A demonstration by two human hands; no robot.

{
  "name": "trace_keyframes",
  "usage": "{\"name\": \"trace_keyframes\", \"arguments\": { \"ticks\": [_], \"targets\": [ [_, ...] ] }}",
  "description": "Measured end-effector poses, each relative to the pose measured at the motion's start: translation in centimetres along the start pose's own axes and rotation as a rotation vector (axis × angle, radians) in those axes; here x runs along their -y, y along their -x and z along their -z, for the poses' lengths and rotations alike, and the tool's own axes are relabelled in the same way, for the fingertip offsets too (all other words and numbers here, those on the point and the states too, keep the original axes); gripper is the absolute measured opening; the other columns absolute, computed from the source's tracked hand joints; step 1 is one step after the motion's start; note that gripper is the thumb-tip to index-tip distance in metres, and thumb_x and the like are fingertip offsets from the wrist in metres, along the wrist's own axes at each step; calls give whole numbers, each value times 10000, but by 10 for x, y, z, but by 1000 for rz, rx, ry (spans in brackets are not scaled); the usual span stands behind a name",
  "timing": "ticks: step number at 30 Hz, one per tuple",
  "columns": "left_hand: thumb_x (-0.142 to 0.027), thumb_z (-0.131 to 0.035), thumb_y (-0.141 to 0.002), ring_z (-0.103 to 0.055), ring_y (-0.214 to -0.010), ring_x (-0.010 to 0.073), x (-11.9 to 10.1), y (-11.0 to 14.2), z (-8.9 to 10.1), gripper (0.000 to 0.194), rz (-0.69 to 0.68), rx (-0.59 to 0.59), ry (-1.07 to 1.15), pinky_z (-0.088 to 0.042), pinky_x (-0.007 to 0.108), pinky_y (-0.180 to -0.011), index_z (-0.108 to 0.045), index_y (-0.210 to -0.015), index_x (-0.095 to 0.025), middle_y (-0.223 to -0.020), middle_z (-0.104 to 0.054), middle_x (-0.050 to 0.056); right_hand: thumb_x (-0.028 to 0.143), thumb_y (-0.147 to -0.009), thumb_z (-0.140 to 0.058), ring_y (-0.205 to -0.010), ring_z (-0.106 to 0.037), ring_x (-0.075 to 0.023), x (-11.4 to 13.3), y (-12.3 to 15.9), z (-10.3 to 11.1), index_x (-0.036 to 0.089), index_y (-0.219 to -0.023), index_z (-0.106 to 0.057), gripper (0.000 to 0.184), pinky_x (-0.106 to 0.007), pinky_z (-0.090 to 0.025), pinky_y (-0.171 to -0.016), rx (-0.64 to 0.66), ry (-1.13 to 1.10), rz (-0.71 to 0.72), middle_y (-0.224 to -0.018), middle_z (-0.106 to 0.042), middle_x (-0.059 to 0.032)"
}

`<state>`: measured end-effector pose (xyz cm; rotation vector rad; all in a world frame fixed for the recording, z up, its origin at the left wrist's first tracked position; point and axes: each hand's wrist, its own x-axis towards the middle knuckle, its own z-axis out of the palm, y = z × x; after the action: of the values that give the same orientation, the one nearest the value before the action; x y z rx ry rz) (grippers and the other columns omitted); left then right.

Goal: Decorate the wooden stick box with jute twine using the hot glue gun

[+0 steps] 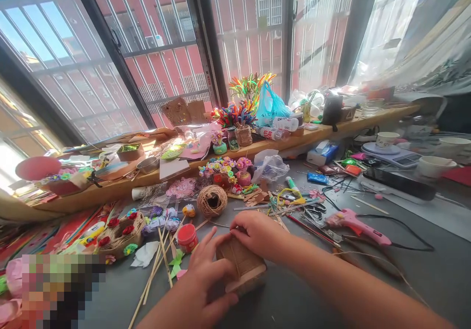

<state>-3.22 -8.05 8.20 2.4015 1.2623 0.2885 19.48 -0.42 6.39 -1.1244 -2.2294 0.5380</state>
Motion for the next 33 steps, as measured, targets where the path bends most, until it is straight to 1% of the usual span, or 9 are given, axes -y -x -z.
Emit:
{"name": "trace_keyframes", "arguments": {
  "ticks": [5, 9, 13, 16, 19, 23, 28, 30, 33],
  "targets": [
    [-210, -819, -847, -256, -1626, 446, 2, -1, 1, 230, -3, -5, 9, -392, 714, -1208, -768, -1049, -307, -1739, -375, 45, 130, -944, -677, -849, -713, -213, 2, 20, 3, 195, -947, -774, 117, -285, -477, -733, -43, 8, -8, -909, -783, -51],
    [-231, -812, -852, -282, -1615, 455, 0, -1, 2, 186, 20, 1, 31, -388, 740, -1197, -771, -1016, -310, -1722, -404, 47, 114, -991, -599, -799, -690, -202, 10, 52, -2, 204, -916, -734, 179, -281, -458, -690, -53, 32, 7, -868, -743, -39],
    [-272, -799, -880, -293, -1615, 436, -6, -3, 6, 132, 12, 4, 53, -369, 743, -1209, -778, -1001, -319, -1697, -438, 42, 84, -994, -550, -688, -632, -182, 15, 83, -16, 216, -959, -703, 206, -284, -408, -601, -129, 109, 113, -852, -688, -28],
    [-298, -790, -896, -291, -1616, 428, -9, -2, 6, 88, 38, 30, 50, -367, 740, -1214, -775, -981, -317, -1695, -436, 38, 112, -1041, -490, -679, -616, -180, 15, 97, -21, 217, -947, -676, 233, -285, -419, -603, -202, 129, 165, -836, -647, -26],
    [-313, -782, -908, -301, -1611, 423, -7, -1, 4, 108, 43, 37, 38, -366, 743, -1215, -778, -1014, -332, -1689, -440, 38, 110, -1052, -435, -695, -623, -178, 13, 102, -22, 216, -974, -670, 269, -275, -439, -617, -221, 92, 148, -851, -626, -31],
    [-322, -767, -923, -312, -1604, 426, -3, 1, 1, 141, 17, -3, 14, -372, 745, -1212, -778, -1062, -344, -1687, -450, 37, 119, -1050, -434, -697, -630, -181, 12, 103, -23, 225, -1011, -681, 272, -276, -438, -610, -200, 63, 143, -847, -626, -29],
    [-339, -751, -941, -256, -1618, 450, -4, 0, 2, 103, 1, 11, -24, -317, 785, -1216, -767, -1041, -318, -1729, -398, 28, 107, -1036, -442, -679, -631, -180, 12, 103, -26, 214, -996, -672, 257, -278, -428, -598, -221, 68, 195, -819, -644, -31],
    [-328, -747, -942, -250, -1617, 456, -6, 1, 3, 88, 4, 12, -42, -320, 782, -1216, -771, -1025, -312, -1732, -393, 18, 107, -1035, -441, -677, -635, -177, 12, 103, -26, 214, -1009, -669, 254, -272, -429, -600, -241, 52, 190, -818, -648, -30],
    [-304, -739, -940, -324, -1586, 440, -9, 1, 5, 77, 4, -5, -73, -363, 740, -1218, -778, -1007, -313, -1698, -445, 13, 116, -1046, -427, -670, -636, -176, 11, 101, -25, 215, -1037, -669, 262, -269, -427, -598, -261, 51, 163, -814, -645, -30]
  ]
}}
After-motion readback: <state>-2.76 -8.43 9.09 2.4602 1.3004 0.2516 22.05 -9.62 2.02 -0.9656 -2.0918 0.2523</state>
